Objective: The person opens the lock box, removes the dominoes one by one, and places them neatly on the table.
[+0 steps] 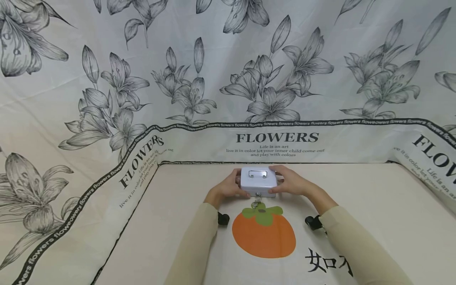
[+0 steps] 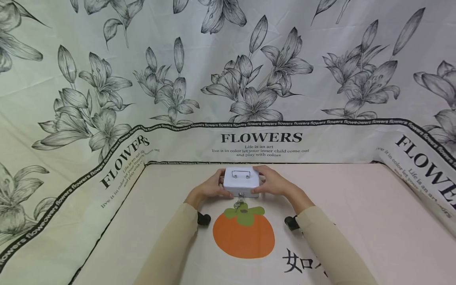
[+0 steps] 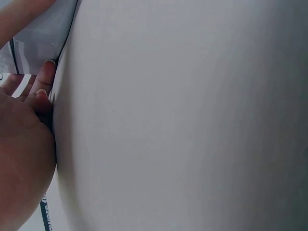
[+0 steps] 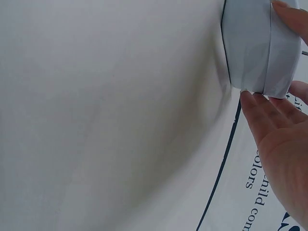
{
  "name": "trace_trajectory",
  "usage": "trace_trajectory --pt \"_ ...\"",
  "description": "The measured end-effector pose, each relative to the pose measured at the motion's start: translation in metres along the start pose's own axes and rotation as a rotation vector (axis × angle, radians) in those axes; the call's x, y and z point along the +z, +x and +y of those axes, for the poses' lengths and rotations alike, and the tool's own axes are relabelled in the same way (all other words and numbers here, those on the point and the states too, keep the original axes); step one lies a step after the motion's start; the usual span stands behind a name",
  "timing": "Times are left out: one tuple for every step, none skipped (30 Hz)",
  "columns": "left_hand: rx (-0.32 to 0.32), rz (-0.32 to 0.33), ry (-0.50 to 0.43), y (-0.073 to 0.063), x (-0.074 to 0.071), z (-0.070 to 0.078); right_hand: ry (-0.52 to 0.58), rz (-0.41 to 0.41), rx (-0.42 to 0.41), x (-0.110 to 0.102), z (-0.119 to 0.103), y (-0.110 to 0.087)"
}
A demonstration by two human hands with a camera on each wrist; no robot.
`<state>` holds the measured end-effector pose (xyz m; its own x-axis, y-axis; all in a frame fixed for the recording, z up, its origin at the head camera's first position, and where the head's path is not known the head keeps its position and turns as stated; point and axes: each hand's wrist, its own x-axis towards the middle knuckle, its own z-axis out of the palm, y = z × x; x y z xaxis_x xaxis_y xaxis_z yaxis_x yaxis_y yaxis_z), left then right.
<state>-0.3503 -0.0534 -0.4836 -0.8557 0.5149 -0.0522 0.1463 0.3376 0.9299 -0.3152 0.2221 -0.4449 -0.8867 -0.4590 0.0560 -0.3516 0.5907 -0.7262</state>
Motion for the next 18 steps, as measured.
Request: trace_trajectory --pt "-0.001 -0.001 0.002 -0.0002 -0.0002 -0.0003 0.002 -0.001 -0.003 0.0003 0.0003 0.0002" --pt "0.001 -0.003 0.001 -0.0006 -0.0004 -0.0005 0.001 -0.001 -0.014 0.0005 0.0002 0.0003" --pt "0.002 -0.004 0.001 -0.0006 -0.0008 -0.0009 0.004 -0.003 -0.017 0.0010 0.0004 0.0004" --pt "0.003 -0.005 -0.002 -0.0004 -0.0012 -0.0013 0.005 -0.003 -0.019 0.0016 0.0006 0.0004" --pt "0.006 -0.006 -0.004 -0.0001 -0.0015 -0.0017 0.007 0.000 -0.022 0.0020 0.0003 0.0004" --pt "0.008 -0.006 -0.009 0.0002 -0.0017 -0.0021 0.006 0.003 -0.022 0.0023 0.0004 0.0002" --pt "0.009 -0.008 -0.012 0.0005 -0.0020 -0.0023 0.005 0.006 -0.027 0.0025 0.0004 -0.0001" --pt "0.012 -0.012 -0.017 0.0010 -0.0022 -0.0027 0.006 0.010 -0.030 0.0027 0.0003 -0.0004" --pt "0.012 -0.014 -0.020 0.0016 -0.0023 -0.0030 0.007 0.017 -0.020 0.0028 0.0007 -0.0007" --pt "0.012 -0.016 -0.023 0.0019 -0.0023 -0.0031 0.008 0.025 -0.020 0.0026 0.0010 -0.0009" --pt "0.010 -0.018 -0.025 0.0019 -0.0021 -0.0029 0.005 0.032 -0.019 0.0025 0.0014 -0.0011" --pt "0.008 -0.018 -0.027 0.0018 -0.0019 -0.0026 0.003 0.038 -0.018 0.0022 0.0023 -0.0011" --pt "0.006 -0.018 -0.025 0.0015 -0.0015 -0.0022 0.001 0.044 -0.023 0.0020 0.0030 -0.0011" --pt "0.006 -0.017 -0.021 0.0015 -0.0012 -0.0018 -0.001 0.052 -0.023 0.0015 0.0039 -0.0009" --pt "0.004 -0.016 -0.018 0.0012 -0.0010 -0.0012 -0.004 0.059 -0.025 0.0010 0.0051 -0.0007" --pt "0.005 -0.015 -0.017 0.0011 -0.0009 -0.0007 -0.007 0.063 -0.032 0.0008 0.0061 -0.0004" --pt "0.004 -0.013 -0.014 0.0009 -0.0006 -0.0001 -0.009 0.064 -0.034 0.0004 0.0074 0.0002" --pt "0.004 -0.012 -0.012 0.0006 -0.0005 0.0006 -0.011 0.065 -0.034 -0.0003 0.0086 0.0009"
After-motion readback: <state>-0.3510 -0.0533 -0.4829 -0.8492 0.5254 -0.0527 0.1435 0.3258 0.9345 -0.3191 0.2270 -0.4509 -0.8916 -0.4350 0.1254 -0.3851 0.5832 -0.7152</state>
